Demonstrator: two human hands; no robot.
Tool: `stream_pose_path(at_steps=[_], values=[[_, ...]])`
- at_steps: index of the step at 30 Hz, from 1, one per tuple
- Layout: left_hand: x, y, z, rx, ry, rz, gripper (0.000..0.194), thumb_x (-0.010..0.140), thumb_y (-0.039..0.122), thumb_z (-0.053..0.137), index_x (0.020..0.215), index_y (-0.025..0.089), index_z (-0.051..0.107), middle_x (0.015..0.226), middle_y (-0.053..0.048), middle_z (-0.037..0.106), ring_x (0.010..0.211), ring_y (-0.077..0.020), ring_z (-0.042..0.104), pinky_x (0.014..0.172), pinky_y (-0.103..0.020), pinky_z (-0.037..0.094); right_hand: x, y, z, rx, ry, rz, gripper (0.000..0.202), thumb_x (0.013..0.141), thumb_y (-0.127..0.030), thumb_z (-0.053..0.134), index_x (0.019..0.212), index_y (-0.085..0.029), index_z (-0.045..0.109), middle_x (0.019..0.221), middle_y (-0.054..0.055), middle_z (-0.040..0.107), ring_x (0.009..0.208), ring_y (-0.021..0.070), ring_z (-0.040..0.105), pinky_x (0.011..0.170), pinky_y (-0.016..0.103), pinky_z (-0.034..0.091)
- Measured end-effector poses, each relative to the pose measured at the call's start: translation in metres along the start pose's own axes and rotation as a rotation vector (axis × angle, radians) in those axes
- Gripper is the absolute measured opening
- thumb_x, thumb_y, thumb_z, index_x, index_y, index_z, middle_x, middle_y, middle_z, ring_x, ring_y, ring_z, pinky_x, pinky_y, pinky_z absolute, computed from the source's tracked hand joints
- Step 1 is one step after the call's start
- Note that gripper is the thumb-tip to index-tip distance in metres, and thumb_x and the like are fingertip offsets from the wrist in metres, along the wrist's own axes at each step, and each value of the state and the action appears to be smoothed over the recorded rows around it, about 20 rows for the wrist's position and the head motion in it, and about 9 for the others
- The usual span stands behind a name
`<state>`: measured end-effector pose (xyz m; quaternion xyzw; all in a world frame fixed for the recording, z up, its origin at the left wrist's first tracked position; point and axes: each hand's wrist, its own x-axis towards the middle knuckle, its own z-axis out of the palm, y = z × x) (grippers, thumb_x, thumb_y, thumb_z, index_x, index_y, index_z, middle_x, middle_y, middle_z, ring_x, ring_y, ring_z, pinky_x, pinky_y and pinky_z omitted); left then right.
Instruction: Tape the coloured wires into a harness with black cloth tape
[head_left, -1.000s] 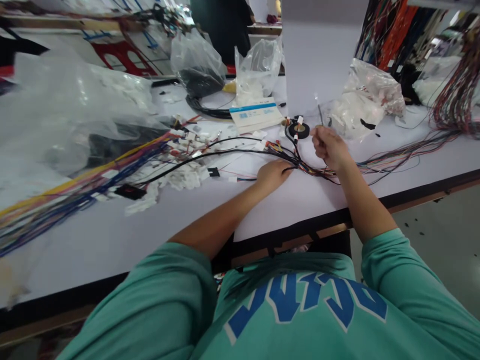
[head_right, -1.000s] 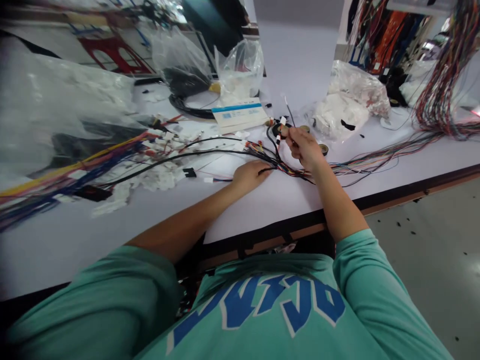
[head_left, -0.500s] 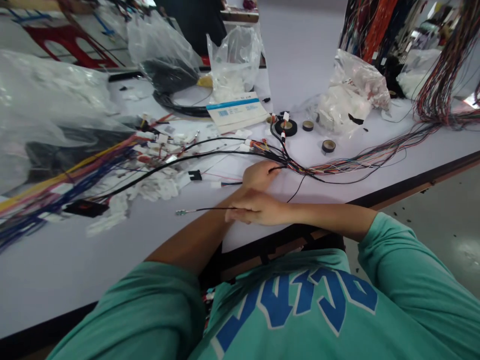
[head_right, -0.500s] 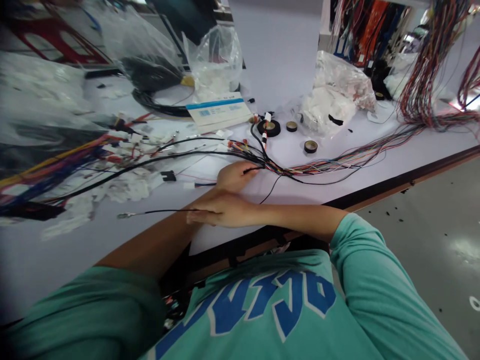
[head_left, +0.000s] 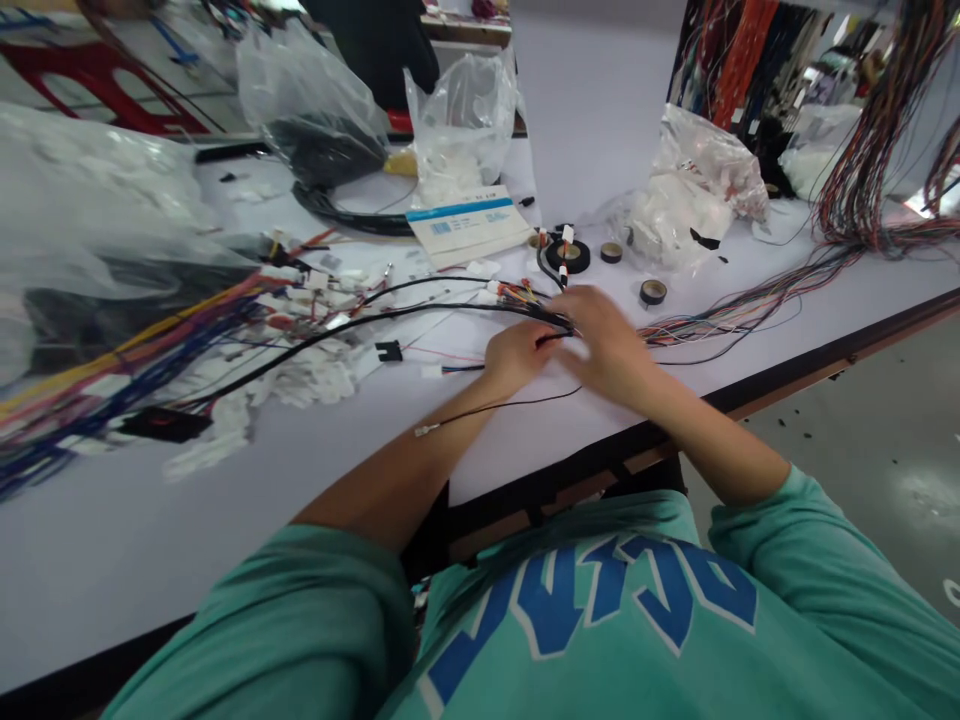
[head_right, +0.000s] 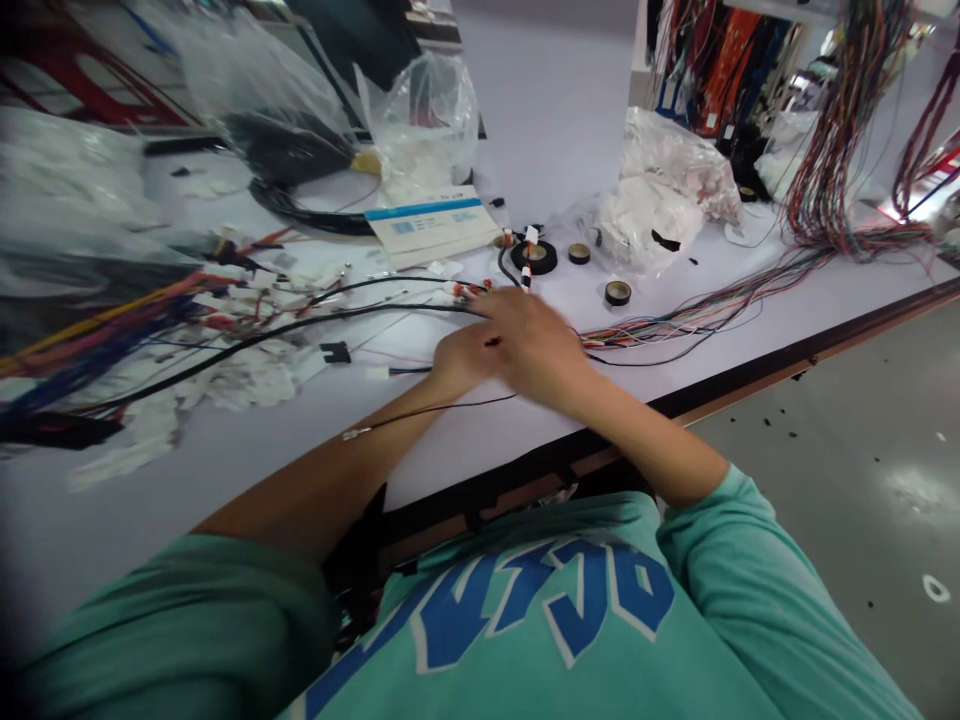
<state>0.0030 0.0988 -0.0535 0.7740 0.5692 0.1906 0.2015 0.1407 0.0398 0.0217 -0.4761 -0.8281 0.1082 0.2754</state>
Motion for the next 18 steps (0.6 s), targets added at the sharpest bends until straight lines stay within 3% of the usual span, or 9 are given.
stream_pose_path(at_steps=[2, 4, 7, 9, 11, 14, 18], values=[[0.0, 0.0, 0.001, 0.069, 0.022, 0.009, 0.027, 0.082, 0.03, 0.047, 0.095, 0.021, 0.068, 0.096, -0.005, 0.068, 0.091, -0.0235, 0.059, 0.075, -0.032, 0.042, -0.016, 0.03, -0.016, -0.212, -0.024, 0.285, 0.022, 0.079, -0.014, 0.051, 0.099, -0.014, 0.062, 0.1, 0.011, 0.064, 0.094, 0.0227, 0.058, 0.082, 0.037, 0.046], [-0.001, 0.001, 0.0, 0.157, 0.047, 0.051, 0.026, 0.081, 0.029, 0.047, 0.094, 0.021, 0.068, 0.094, -0.006, 0.068, 0.093, -0.0238, 0.058, 0.077, -0.033, 0.042, -0.032, 0.054, -0.019, -0.346, -0.15, 0.43, 0.02, 0.079, -0.017, 0.051, 0.096, -0.013, 0.063, 0.097, 0.012, 0.065, 0.092, 0.0249, 0.059, 0.079, 0.037, 0.045], [-0.007, 0.009, -0.006, 0.271, 0.113, 0.111, 0.025, 0.079, 0.03, 0.05, 0.093, 0.017, 0.068, 0.095, -0.01, 0.066, 0.097, -0.0273, 0.055, 0.081, -0.037, 0.042, -0.046, 0.073, -0.008, -0.414, -0.264, 0.381, 0.028, 0.08, -0.016, 0.05, 0.107, -0.015, 0.06, 0.11, 0.012, 0.062, 0.102, 0.0245, 0.056, 0.085, 0.034, 0.042], [-0.013, 0.019, -0.009, 0.305, 0.17, 0.127, 0.024, 0.077, 0.032, 0.052, 0.087, 0.016, 0.068, 0.093, -0.012, 0.064, 0.1, -0.03, 0.054, 0.081, -0.04, 0.041, -0.048, 0.075, 0.001, -0.449, -0.263, 0.343, 0.032, 0.083, -0.014, 0.044, 0.112, -0.015, 0.058, 0.113, 0.012, 0.061, 0.104, 0.0235, 0.055, 0.087, 0.033, 0.041], [-0.019, 0.031, -0.008, 0.236, 0.141, 0.137, 0.021, 0.077, 0.032, 0.052, 0.078, 0.017, 0.067, 0.087, -0.011, 0.063, 0.096, -0.0293, 0.055, 0.077, -0.038, 0.042, -0.048, 0.074, 0.006, -0.472, -0.24, 0.325, 0.036, 0.084, -0.011, 0.038, 0.114, -0.013, 0.058, 0.112, 0.013, 0.061, 0.103, 0.0228, 0.055, 0.086, 0.031, 0.041], [-0.023, 0.048, 0.002, -0.183, -0.12, 0.085, 0.014, 0.075, 0.021, 0.052, 0.07, 0.017, 0.064, 0.069, -0.003, 0.059, 0.072, -0.0189, 0.058, 0.064, -0.029, 0.042, -0.045, 0.074, 0.007, -0.473, -0.197, 0.298, 0.039, 0.084, -0.011, 0.036, 0.117, -0.014, 0.057, 0.112, 0.012, 0.06, 0.101, 0.0217, 0.056, 0.08, 0.029, 0.043], [-0.022, 0.061, 0.019, -0.982, -0.377, -0.271, 0.011, 0.072, 0.006, 0.052, 0.077, 0.014, 0.059, 0.056, 0.003, 0.052, 0.045, -0.0083, 0.047, 0.047, -0.022, 0.037, -0.043, 0.076, 0.006, -0.452, -0.166, 0.324, 0.037, 0.086, -0.017, 0.038, 0.116, -0.017, 0.059, 0.107, 0.011, 0.062, 0.095, 0.0206, 0.058, 0.073, 0.027, 0.043]])
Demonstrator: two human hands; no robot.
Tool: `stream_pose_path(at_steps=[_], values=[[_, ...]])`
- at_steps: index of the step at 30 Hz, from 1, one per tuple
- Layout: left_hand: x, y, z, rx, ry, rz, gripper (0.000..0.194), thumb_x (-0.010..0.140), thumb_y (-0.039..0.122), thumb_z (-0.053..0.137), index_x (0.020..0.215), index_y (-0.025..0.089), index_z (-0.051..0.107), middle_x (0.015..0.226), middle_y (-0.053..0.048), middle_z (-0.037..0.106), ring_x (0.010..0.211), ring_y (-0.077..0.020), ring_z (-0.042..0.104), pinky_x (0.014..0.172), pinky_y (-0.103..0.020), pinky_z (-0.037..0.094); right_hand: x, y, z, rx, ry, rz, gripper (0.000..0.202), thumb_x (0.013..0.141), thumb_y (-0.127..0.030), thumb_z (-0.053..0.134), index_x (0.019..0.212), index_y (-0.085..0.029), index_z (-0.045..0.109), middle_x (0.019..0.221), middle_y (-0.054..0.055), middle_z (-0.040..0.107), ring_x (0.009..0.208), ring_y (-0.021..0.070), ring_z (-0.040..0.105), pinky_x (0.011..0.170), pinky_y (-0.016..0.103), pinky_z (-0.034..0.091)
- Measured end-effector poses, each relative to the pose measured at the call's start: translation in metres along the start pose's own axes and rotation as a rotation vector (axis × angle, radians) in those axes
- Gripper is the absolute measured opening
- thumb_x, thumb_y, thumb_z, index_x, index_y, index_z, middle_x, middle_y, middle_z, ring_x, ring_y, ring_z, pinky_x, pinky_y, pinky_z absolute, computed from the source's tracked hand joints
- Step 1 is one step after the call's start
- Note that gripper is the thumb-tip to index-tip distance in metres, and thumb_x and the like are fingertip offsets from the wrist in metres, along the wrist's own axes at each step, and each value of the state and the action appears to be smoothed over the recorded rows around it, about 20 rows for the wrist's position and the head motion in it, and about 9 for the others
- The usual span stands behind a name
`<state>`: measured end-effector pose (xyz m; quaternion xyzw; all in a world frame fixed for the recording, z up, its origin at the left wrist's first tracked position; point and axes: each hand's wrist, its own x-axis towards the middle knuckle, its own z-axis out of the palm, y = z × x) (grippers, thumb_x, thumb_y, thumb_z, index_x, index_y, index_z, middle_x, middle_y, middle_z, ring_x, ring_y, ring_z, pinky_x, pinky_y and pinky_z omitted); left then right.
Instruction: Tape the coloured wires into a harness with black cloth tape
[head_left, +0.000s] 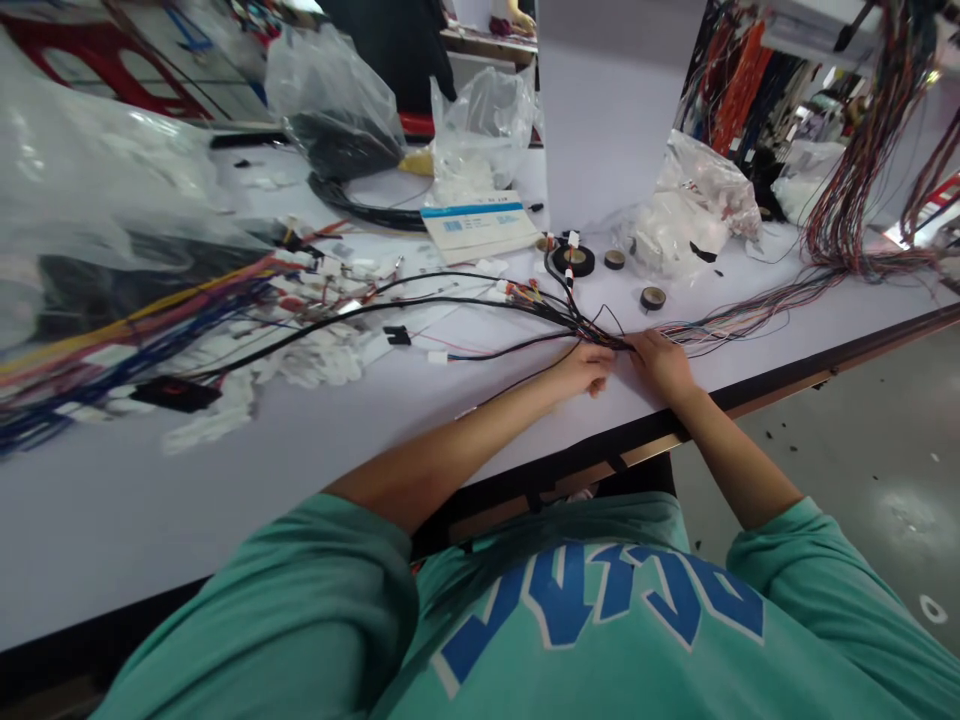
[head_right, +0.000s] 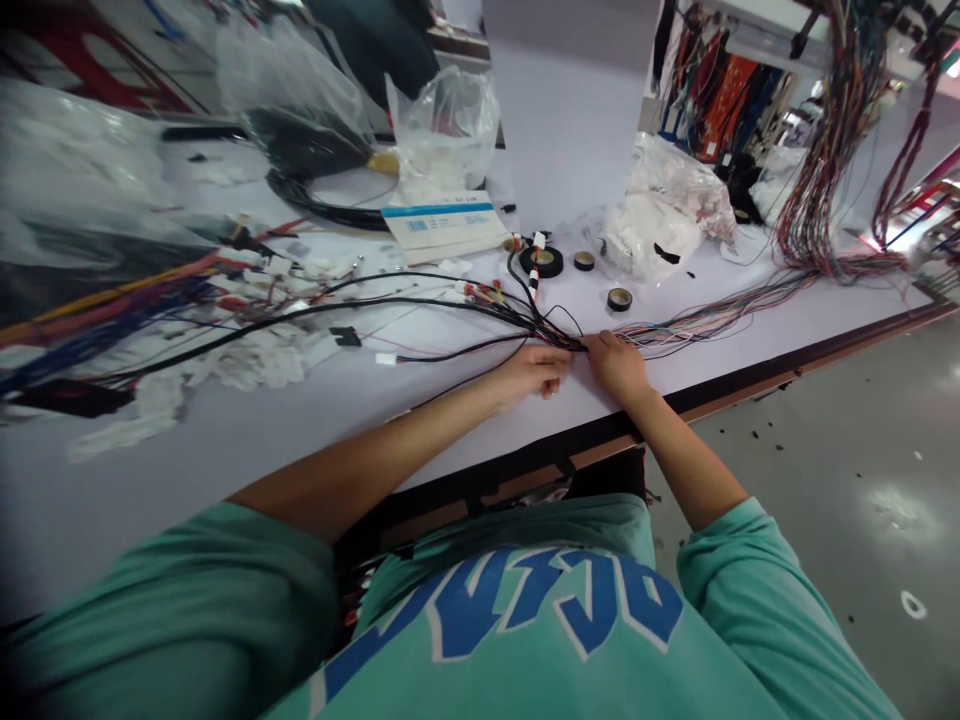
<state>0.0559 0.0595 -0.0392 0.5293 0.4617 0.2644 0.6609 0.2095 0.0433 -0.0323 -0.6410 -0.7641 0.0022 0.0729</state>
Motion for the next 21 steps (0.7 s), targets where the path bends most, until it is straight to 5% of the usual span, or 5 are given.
stream_pose_path(at_steps=[3, 9, 16, 21], values=[[0.003, -0.001, 0.005, -0.369, -0.051, -0.121, 0.015, 0.069, -0.001, 0.055, 0.076, 0.012, 0.056, 0.06, 0.0, 0.057, 0.045, -0.0076, 0.051, 0.045, -0.021, 0.039, 0.001, 0.0, 0.0, 0.048, 0.015, 0.029, 0.034, 0.086, -0.019, 0.039, 0.111, -0.016, 0.062, 0.104, 0.011, 0.062, 0.092, 0.0199, 0.058, 0.072, 0.026, 0.042], [0.007, 0.002, 0.015, -0.592, 0.004, -0.151, 0.023, 0.072, -0.007, 0.045, 0.077, 0.014, 0.051, 0.058, 0.001, 0.057, 0.044, -0.005, 0.051, 0.045, -0.016, 0.04, 0.007, 0.006, 0.004, 0.357, 0.069, 0.143, 0.023, 0.076, -0.021, 0.048, 0.089, -0.015, 0.066, 0.085, 0.006, 0.064, 0.08, 0.018, 0.057, 0.068, 0.027, 0.04], [0.005, -0.002, 0.024, -0.448, -0.001, -0.033, 0.023, 0.069, -0.003, 0.051, 0.084, 0.015, 0.054, 0.056, 0.005, 0.053, 0.044, -0.0073, 0.052, 0.044, -0.02, 0.043, 0.014, 0.013, 0.002, 1.177, -0.113, 0.38, 0.011, 0.056, -0.027, 0.057, 0.058, -0.016, 0.055, 0.052, -0.005, 0.048, 0.051, 0.0082, 0.04, 0.053, 0.023, 0.03], [0.006, -0.002, 0.03, -0.223, -0.005, 0.005, 0.029, 0.071, 0.003, 0.053, 0.098, 0.014, 0.054, 0.054, 0.007, 0.049, 0.04, -0.0069, 0.047, 0.039, -0.02, 0.038, 0.014, 0.012, -0.005, 1.341, -0.195, 0.473, 0.016, 0.05, -0.028, 0.06, 0.058, -0.016, 0.055, 0.046, -0.007, 0.043, 0.042, 0.0055, 0.032, 0.044, 0.023, 0.018]])
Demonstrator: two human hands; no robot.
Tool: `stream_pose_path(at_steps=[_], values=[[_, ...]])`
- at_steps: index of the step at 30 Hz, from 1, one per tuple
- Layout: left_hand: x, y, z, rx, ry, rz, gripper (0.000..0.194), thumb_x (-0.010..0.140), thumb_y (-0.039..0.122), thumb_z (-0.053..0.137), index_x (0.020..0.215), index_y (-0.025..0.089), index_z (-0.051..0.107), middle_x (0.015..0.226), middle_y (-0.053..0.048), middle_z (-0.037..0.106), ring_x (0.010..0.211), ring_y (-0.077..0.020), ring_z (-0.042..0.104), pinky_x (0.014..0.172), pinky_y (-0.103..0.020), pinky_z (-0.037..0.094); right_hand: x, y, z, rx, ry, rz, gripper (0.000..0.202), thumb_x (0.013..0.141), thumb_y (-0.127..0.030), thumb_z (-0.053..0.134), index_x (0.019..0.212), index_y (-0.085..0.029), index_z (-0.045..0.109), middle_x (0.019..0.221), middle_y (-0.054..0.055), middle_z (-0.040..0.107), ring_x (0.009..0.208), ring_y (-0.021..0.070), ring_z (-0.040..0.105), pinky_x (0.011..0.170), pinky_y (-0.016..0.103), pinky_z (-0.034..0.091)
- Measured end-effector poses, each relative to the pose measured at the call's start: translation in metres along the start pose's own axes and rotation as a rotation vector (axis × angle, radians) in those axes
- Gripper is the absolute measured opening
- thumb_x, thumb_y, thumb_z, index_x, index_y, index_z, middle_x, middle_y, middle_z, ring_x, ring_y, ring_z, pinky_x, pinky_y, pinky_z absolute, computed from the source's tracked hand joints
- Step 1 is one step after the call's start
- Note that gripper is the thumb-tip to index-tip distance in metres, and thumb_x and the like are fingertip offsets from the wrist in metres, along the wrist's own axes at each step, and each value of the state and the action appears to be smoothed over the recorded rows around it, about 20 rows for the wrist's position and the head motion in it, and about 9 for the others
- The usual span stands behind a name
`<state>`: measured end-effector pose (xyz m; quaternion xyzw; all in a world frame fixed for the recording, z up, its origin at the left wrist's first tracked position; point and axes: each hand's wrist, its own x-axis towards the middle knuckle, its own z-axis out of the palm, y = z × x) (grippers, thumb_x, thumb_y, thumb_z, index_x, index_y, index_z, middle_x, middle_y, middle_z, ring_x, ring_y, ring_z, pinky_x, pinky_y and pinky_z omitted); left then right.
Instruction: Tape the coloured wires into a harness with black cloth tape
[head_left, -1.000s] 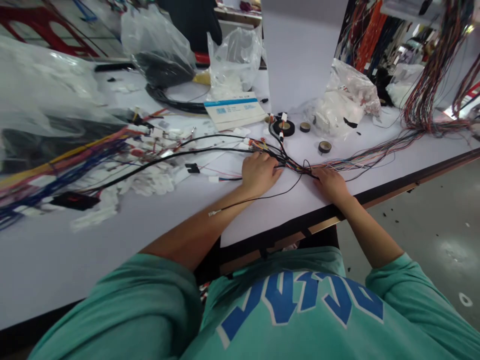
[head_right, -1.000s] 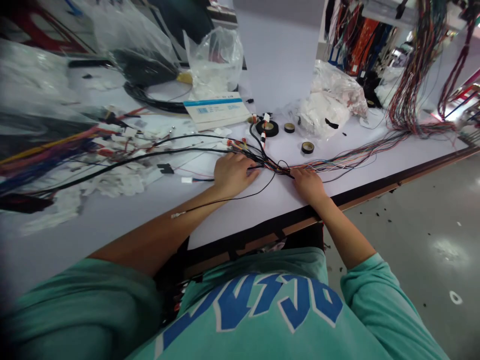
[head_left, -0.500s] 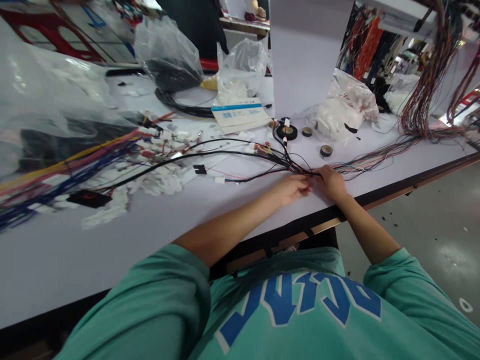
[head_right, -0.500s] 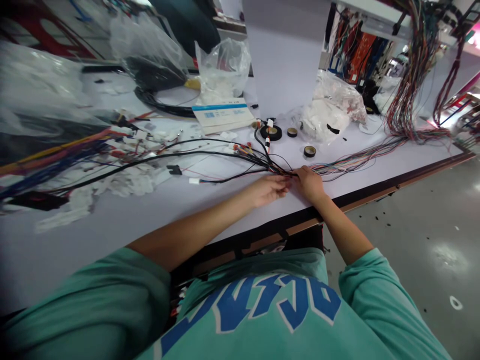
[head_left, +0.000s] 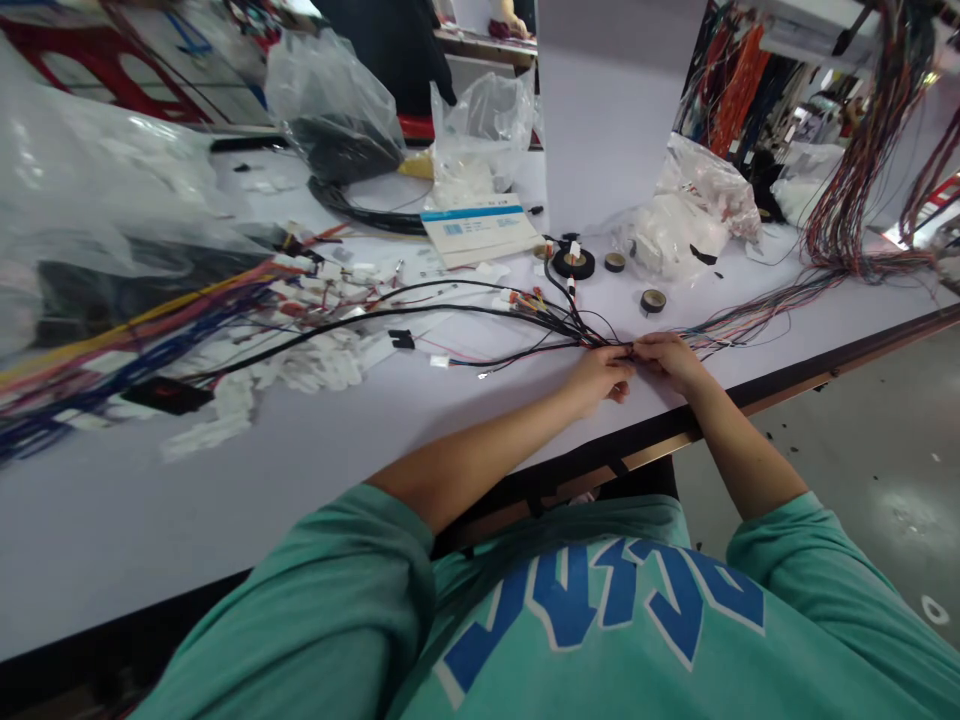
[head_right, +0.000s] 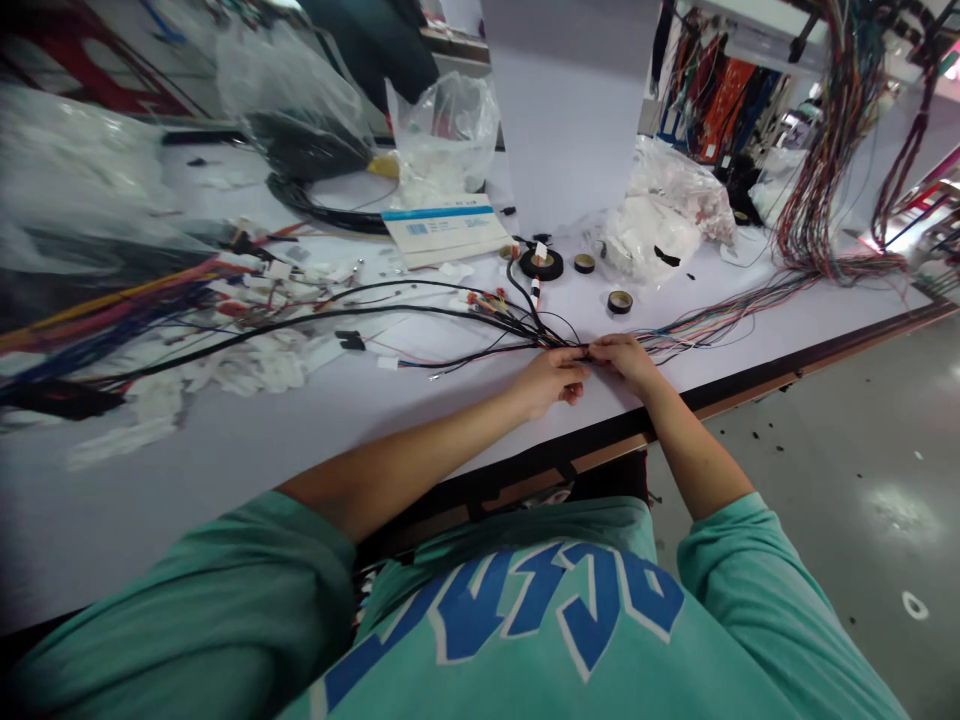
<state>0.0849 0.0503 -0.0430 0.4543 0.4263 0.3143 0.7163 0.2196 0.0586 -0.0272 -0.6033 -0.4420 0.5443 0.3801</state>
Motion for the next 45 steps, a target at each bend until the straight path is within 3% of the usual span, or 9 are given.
stream_pose_path(at_steps=[9, 14, 18, 23, 29, 33, 39, 42, 45], values=[[-0.01, 0.021, -0.016, 0.793, 0.029, 0.161, 0.025, 0.074, 0.029, 0.057, 0.055, 0.018, 0.046, 0.042, 0.007, 0.035, 0.039, -0.0091, 0.04, 0.044, -0.023, 0.029, 0.004, 0.003, 0.004, 0.029, 0.136, -0.081, 0.013, 0.049, -0.026, 0.059, 0.053, -0.017, 0.051, 0.049, -0.005, 0.046, 0.052, 0.0082, 0.041, 0.05, 0.023, 0.026], [-0.037, 0.041, -0.036, 1.229, 0.101, 0.264, 0.013, 0.067, 0.027, 0.061, 0.057, 0.018, 0.06, 0.068, -0.001, 0.055, 0.075, -0.0187, 0.055, 0.068, -0.029, 0.04, 0.007, 0.007, 0.005, 0.0, 0.148, -0.111, 0.012, 0.048, -0.025, 0.059, 0.052, -0.016, 0.053, 0.05, -0.006, 0.047, 0.053, 0.0074, 0.04, 0.055, 0.024, 0.029], [-0.055, 0.047, -0.054, 0.966, 0.081, 0.297, 0.019, 0.065, 0.033, 0.062, 0.055, 0.017, 0.059, 0.088, -0.004, 0.062, 0.084, -0.0191, 0.055, 0.078, -0.032, 0.043, 0.01, 0.009, 0.004, 0.018, 0.189, -0.133, 0.012, 0.048, -0.026, 0.06, 0.053, -0.016, 0.054, 0.05, -0.006, 0.047, 0.053, 0.0068, 0.038, 0.056, 0.023, 0.029], [-0.086, 0.051, -0.089, 0.473, 0.054, 0.116, 0.034, 0.072, 0.044, 0.051, 0.051, 0.018, 0.049, 0.056, -0.001, 0.055, 0.055, -0.0128, 0.053, 0.07, -0.033, 0.047, 0.014, 0.011, 0.004, -0.032, 0.225, -0.146, 0.011, 0.052, -0.026, 0.059, 0.055, -0.017, 0.052, 0.05, -0.006, 0.045, 0.052, 0.0074, 0.038, 0.055, 0.024, 0.029], [-0.114, 0.035, -0.139, 0.864, 0.105, -0.024, 0.023, 0.068, 0.041, 0.051, 0.066, 0.021, 0.062, 0.056, 0.001, 0.056, 0.048, -0.0123, 0.05, 0.055, -0.026, 0.043, 0.005, 0.01, 0.002, -0.473, 0.288, -0.21, 0.012, 0.068, -0.024, 0.051, 0.068, -0.015, 0.06, 0.062, 0.001, 0.055, 0.062, 0.0142, 0.049, 0.061, 0.028, 0.037], [-0.111, 0.028, -0.155, 1.11, 0.267, -0.016, 0.022, 0.067, 0.037, 0.05, 0.057, 0.021, 0.061, 0.053, 0.0, 0.058, 0.057, -0.0154, 0.053, 0.055, -0.024, 0.039, -0.017, 0.002, 0.02, -1.04, 0.384, -0.565, 0.031, 0.072, -0.014, 0.048, 0.098, -0.015, 0.064, 0.108, 0.013, 0.06, 0.102, 0.0268, 0.052, 0.085, 0.039, 0.038], [-0.101, 0.032, -0.136, 0.949, 0.107, -0.131, 0.024, 0.067, 0.039, 0.05, 0.065, 0.019, 0.063, 0.052, 0.001, 0.057, 0.04, -0.0103, 0.04, 0.044, -0.023, 0.033, -0.037, -0.009, 0.103, -1.362, -0.356, -0.761, 0.038, 0.083, -0.025, 0.049, 0.118, -0.012, 0.054, 0.113, 0.015, 0.06, 0.105, 0.0243, 0.054, 0.087, 0.036, 0.042], [-0.098, 0.034, -0.138, 0.976, 0.085, -0.055, 0.03, 0.073, 0.041, 0.044, 0.071, 0.018, 0.063, 0.062, -0.003, 0.063, 0.051, -0.014, 0.052, 0.053, -0.025, 0.042, -0.033, -0.012, 0.126, -1.497, -0.454, -0.7, 0.03, 0.085, -0.014, 0.04, 0.11, -0.013, 0.057, 0.105, 0.014, 0.063, 0.097, 0.0238, 0.059, 0.074, 0.032, 0.045], [-0.092, 0.031, -0.151, 1.257, 0.322, 0.148, 0.033, 0.077, 0.038, 0.041, 0.084, 0.016, 0.064, 0.09, -0.01, 0.067, 0.086, -0.0236, 0.059, 0.08, -0.034, 0.045, -0.017, -0.017, 0.124, -1.455, -0.359, -0.646, 0.034, 0.084, -0.006, 0.034, 0.107, -0.013, 0.058, 0.105, 0.014, 0.062, 0.09, 0.0222, 0.061, 0.065, 0.029, 0.045]])
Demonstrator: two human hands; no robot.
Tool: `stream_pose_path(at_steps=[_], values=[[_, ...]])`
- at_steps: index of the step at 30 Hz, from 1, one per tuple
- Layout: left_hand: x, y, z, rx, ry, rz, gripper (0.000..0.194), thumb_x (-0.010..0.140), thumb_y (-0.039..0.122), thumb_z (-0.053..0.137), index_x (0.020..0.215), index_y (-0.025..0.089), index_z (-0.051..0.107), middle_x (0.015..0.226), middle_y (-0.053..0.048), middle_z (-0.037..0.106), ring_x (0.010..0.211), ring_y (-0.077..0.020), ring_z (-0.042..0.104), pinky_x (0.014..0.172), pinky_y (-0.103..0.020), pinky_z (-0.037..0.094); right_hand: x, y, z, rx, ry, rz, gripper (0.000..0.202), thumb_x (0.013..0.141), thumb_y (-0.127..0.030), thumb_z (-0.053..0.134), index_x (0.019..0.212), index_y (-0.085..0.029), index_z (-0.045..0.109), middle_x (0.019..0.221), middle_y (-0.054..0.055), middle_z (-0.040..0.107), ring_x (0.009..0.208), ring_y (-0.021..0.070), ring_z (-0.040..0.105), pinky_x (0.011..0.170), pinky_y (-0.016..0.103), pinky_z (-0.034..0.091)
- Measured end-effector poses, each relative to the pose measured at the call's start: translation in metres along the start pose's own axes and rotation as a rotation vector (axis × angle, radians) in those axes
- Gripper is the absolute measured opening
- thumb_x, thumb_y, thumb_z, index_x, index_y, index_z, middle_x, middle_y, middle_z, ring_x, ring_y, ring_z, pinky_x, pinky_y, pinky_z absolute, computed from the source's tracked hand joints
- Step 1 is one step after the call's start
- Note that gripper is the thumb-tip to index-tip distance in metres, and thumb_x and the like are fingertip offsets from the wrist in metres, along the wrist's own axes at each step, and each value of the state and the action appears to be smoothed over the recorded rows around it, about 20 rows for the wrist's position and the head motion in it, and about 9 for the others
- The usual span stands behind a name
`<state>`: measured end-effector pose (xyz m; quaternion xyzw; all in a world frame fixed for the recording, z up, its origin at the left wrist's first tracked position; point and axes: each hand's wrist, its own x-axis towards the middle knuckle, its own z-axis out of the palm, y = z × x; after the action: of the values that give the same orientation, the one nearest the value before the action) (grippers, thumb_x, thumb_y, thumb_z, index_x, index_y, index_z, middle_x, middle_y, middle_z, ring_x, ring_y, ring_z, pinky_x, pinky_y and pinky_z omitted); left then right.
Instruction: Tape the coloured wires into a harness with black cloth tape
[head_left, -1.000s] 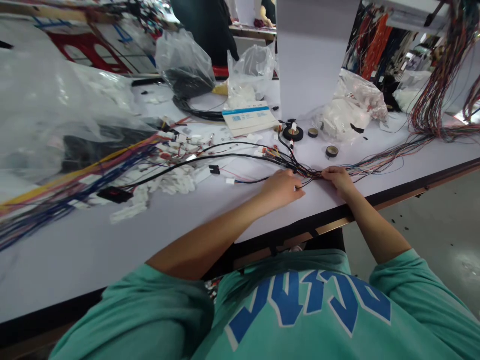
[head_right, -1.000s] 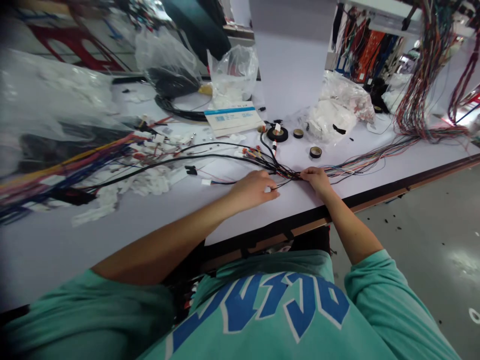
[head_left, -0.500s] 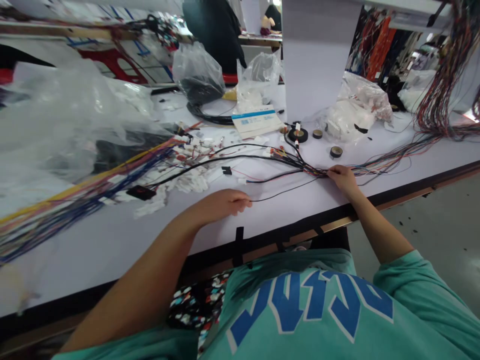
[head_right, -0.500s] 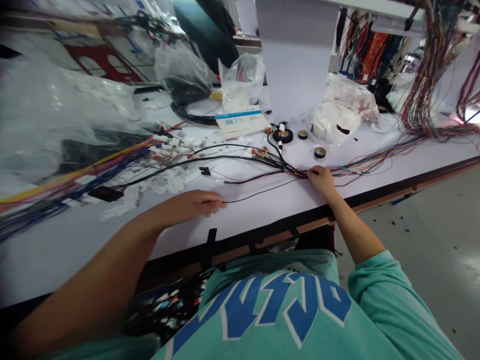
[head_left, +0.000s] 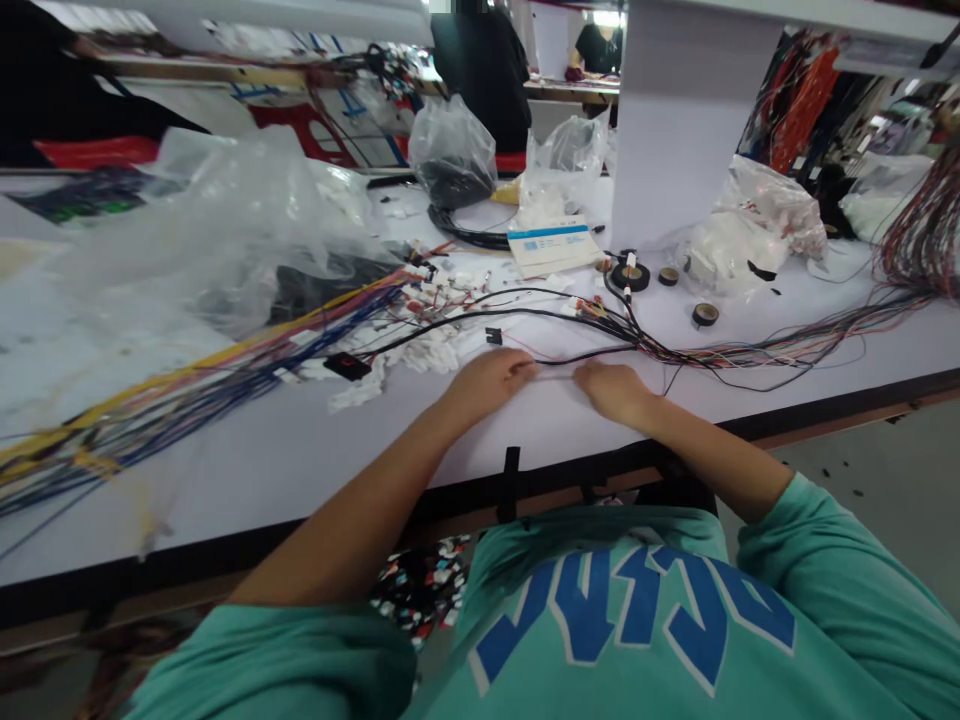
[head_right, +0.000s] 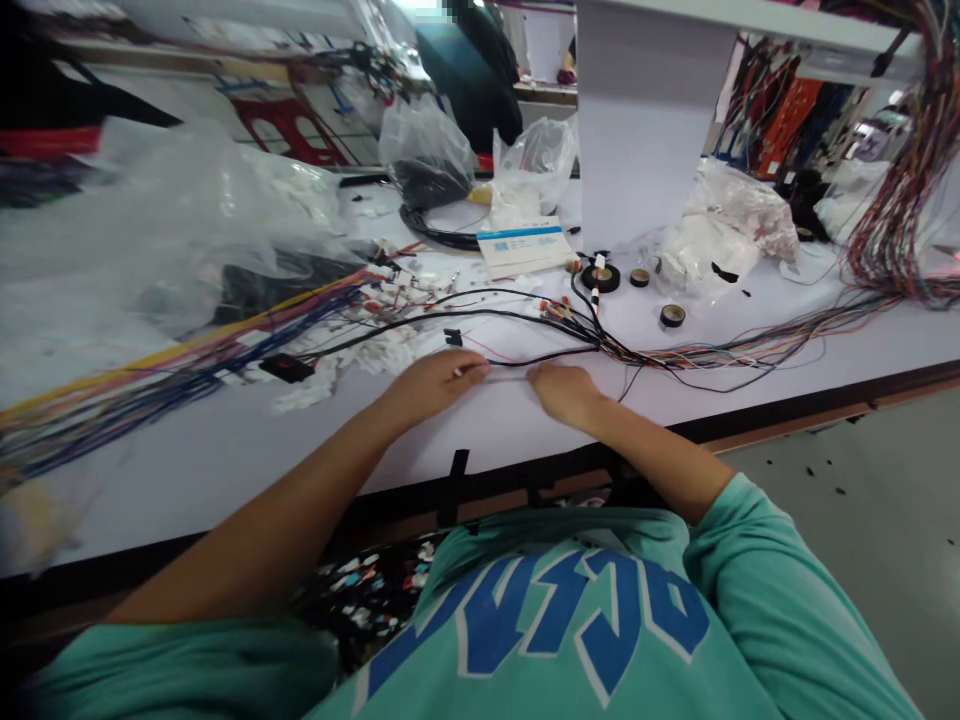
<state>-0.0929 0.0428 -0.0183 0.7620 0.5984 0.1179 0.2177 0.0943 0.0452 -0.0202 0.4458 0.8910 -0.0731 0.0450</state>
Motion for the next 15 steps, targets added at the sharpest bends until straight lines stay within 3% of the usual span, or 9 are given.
stream_pose_path(at_steps=[2, 3, 6, 9, 11, 15], values=[[0.006, -0.01, 0.003, 0.181, 0.119, 0.006, 0.033, 0.075, 0.034, 0.047, 0.098, 0.015, 0.063, 0.108, -0.013, 0.063, 0.103, -0.0279, 0.055, 0.091, -0.039, 0.04, 0.006, 0.016, -0.002, 0.099, 0.125, 0.085, 0.031, 0.084, -0.008, 0.034, 0.103, -0.013, 0.058, 0.103, 0.013, 0.063, 0.09, 0.0211, 0.061, 0.067, 0.028, 0.044], [0.009, -0.014, 0.005, 0.226, 0.114, 0.002, 0.035, 0.074, 0.032, 0.05, 0.103, 0.015, 0.061, 0.112, -0.013, 0.062, 0.107, -0.0284, 0.053, 0.093, -0.039, 0.039, 0.009, 0.024, -0.003, 0.167, 0.185, 0.116, 0.029, 0.084, -0.009, 0.035, 0.099, -0.014, 0.059, 0.101, 0.011, 0.063, 0.089, 0.02, 0.061, 0.069, 0.028, 0.044], [0.014, -0.02, 0.005, 0.23, 0.027, -0.031, 0.035, 0.076, 0.029, 0.049, 0.106, 0.016, 0.06, 0.111, -0.012, 0.063, 0.1, -0.0253, 0.057, 0.087, -0.034, 0.043, 0.015, 0.04, 0.0, 0.407, 0.304, 0.155, 0.027, 0.084, -0.01, 0.033, 0.093, -0.015, 0.058, 0.086, 0.005, 0.064, 0.079, 0.0149, 0.061, 0.068, 0.025, 0.044], [0.018, -0.018, -0.008, 0.214, 0.054, -0.029, 0.032, 0.078, 0.031, 0.048, 0.104, 0.019, 0.062, 0.101, -0.009, 0.065, 0.089, -0.0216, 0.06, 0.08, -0.03, 0.044, 0.015, 0.04, 0.008, 0.488, 0.378, 0.108, 0.028, 0.086, -0.012, 0.03, 0.096, -0.015, 0.056, 0.085, 0.004, 0.064, 0.075, 0.0132, 0.06, 0.069, 0.024, 0.044], [0.024, -0.015, -0.022, 0.227, 0.123, 0.001, 0.031, 0.078, 0.032, 0.049, 0.104, 0.02, 0.062, 0.096, -0.007, 0.065, 0.086, -0.021, 0.059, 0.08, -0.03, 0.043, 0.013, 0.034, 0.013, 0.375, 0.357, 0.037, 0.029, 0.085, -0.01, 0.031, 0.1, -0.014, 0.055, 0.096, 0.008, 0.064, 0.086, 0.0156, 0.06, 0.074, 0.026, 0.045], [0.051, -0.013, -0.032, 0.23, 0.246, 0.063, 0.032, 0.079, 0.029, 0.046, 0.106, 0.018, 0.061, 0.105, -0.007, 0.063, 0.087, -0.02, 0.059, 0.084, -0.031, 0.042, 0.014, 0.017, 0.014, 0.032, 0.136, 0.055, 0.038, 0.083, -0.005, 0.03, 0.113, -0.013, 0.051, 0.113, 0.014, 0.058, 0.086, 0.021, 0.062, 0.066, 0.03, 0.047]])
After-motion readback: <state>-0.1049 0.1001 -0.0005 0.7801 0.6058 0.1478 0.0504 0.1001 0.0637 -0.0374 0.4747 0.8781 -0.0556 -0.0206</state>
